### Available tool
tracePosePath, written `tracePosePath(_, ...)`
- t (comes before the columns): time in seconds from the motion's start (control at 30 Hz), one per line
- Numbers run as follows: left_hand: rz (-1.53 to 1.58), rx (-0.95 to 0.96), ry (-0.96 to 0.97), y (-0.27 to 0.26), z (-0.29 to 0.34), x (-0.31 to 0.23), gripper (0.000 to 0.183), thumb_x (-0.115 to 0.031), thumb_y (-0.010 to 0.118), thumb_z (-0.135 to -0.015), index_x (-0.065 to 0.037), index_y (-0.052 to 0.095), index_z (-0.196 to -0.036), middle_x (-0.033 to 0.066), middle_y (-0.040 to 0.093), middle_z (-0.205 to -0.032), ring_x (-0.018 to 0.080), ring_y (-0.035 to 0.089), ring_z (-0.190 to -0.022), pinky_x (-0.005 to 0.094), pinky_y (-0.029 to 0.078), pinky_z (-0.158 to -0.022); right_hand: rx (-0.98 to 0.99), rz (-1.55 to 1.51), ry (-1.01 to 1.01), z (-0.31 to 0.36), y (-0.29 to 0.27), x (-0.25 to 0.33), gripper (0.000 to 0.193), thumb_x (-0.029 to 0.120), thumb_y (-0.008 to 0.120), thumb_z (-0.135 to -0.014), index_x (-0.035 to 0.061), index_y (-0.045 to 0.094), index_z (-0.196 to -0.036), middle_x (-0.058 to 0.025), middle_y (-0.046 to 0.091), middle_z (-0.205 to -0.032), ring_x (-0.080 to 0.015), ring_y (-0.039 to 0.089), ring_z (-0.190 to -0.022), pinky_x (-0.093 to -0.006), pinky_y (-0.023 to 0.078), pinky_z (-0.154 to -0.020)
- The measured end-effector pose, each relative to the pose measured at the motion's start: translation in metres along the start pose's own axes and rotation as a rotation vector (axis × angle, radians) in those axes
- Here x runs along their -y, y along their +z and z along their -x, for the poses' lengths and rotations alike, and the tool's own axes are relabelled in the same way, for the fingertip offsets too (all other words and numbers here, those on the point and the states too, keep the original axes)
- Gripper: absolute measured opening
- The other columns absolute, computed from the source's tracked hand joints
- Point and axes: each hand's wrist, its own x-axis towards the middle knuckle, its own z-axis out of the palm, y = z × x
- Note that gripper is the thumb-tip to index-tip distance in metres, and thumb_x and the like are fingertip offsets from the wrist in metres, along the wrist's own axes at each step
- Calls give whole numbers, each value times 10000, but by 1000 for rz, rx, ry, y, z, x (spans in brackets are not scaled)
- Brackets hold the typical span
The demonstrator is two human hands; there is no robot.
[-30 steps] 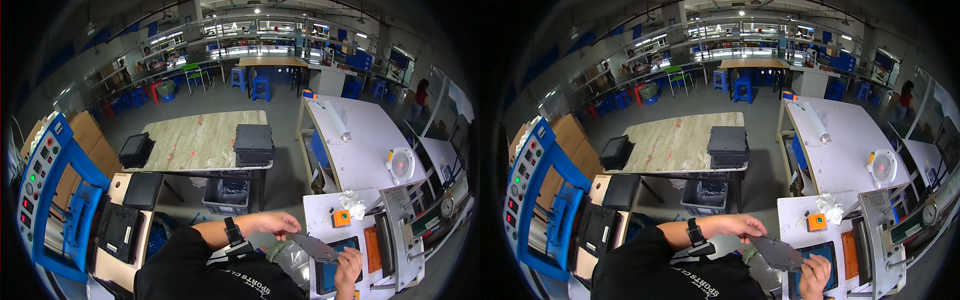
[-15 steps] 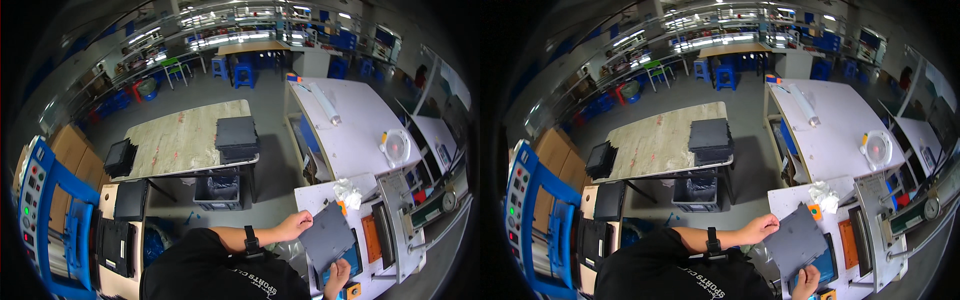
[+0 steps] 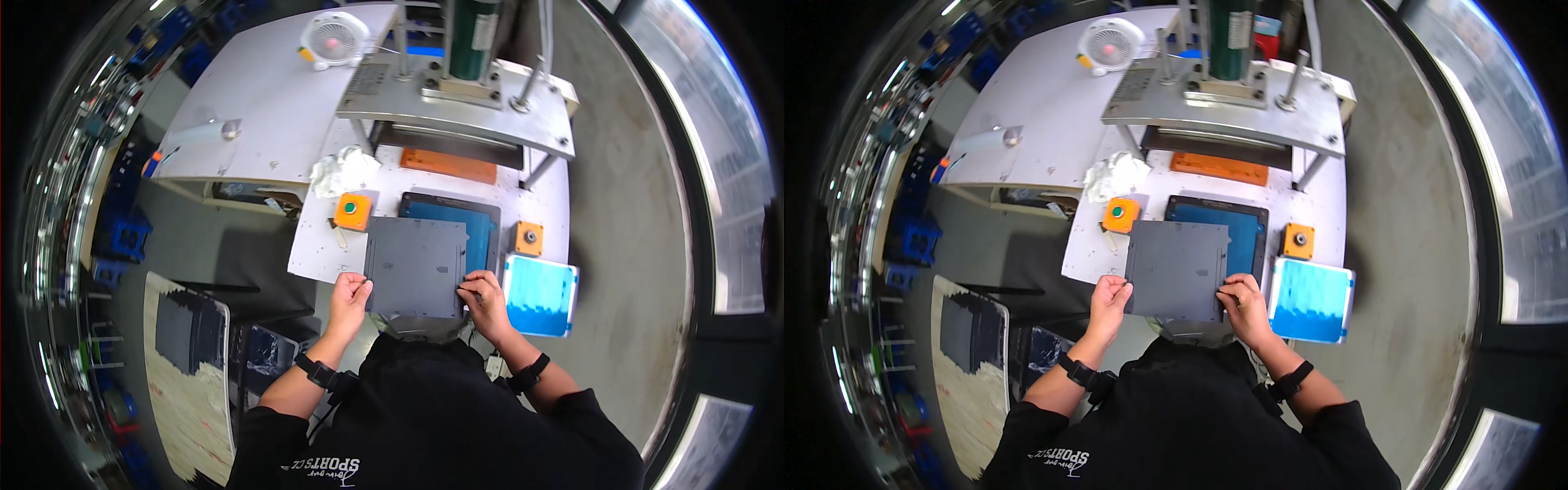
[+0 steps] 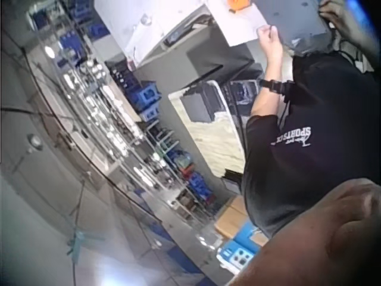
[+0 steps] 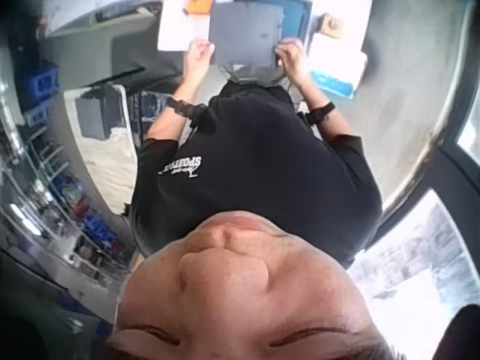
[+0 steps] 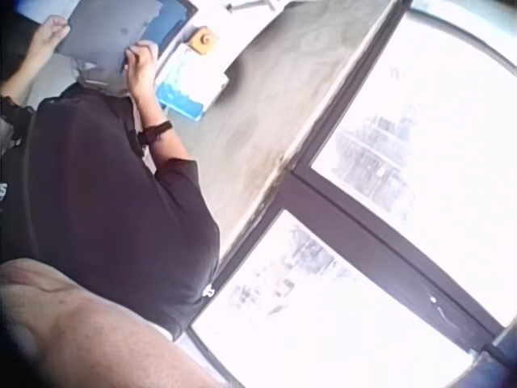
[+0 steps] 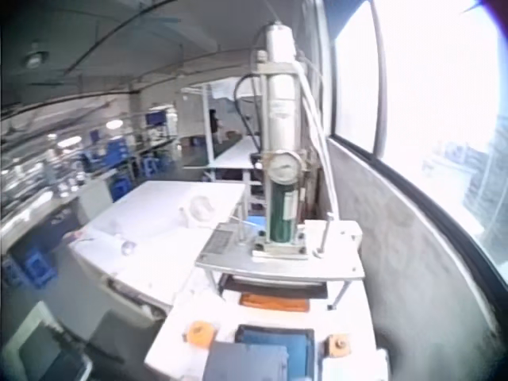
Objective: Applying protective films to electronics components and using a pneumatic press to secure them.
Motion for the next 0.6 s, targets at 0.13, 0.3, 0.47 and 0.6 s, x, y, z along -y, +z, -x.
tracePosePath(0.13, -222, -12, 95, 23, -21, 30, 98, -54, 590, -881, -36, 526, -953, 77, 604, -935, 124, 553, -867, 250, 424, -797, -123, 60, 117, 31, 1, -17, 127, -2, 674, -772, 8, 608, -880, -165, 551, -1062, -334, 577, -931, -366, 481, -778)
tracePosePath(0.3, -549, -71, 498, 53, -58, 39, 114, -50, 630, -807, -20, 551, -883, 198, 537, -1107, 354, 502, -1083, 397, 393, -952, -292, 455, -64, 17, 1, -43, 217, 51, 699, -713, 86, 598, -902, -135, 552, -1078, -357, 512, -1101, -462, 373, -914)
tracePosePath(0.47, -621, -71, 489, 60, -71, 48, 106, -66, 624, -820, -30, 549, -886, 182, 502, -1172, 344, 472, -1123, 391, 373, -968, -314, 533, -36, -2, 2, -61, 183, 71, 684, -735, 95, 609, -899, -114, 552, -1092, -344, 482, -1140, -478, 343, -962)
tracePosePath(0.6, -624, -87, 447, 57, -72, 56, 96, -67, 616, -829, -35, 544, -883, 183, 500, -1168, 347, 475, -1118, 392, 375, -964, -303, 523, -26, -4, 7, -67, 165, 77, 680, -741, 92, 620, -893, -112, 554, -1096, -337, 480, -1142, -475, 336, -969)
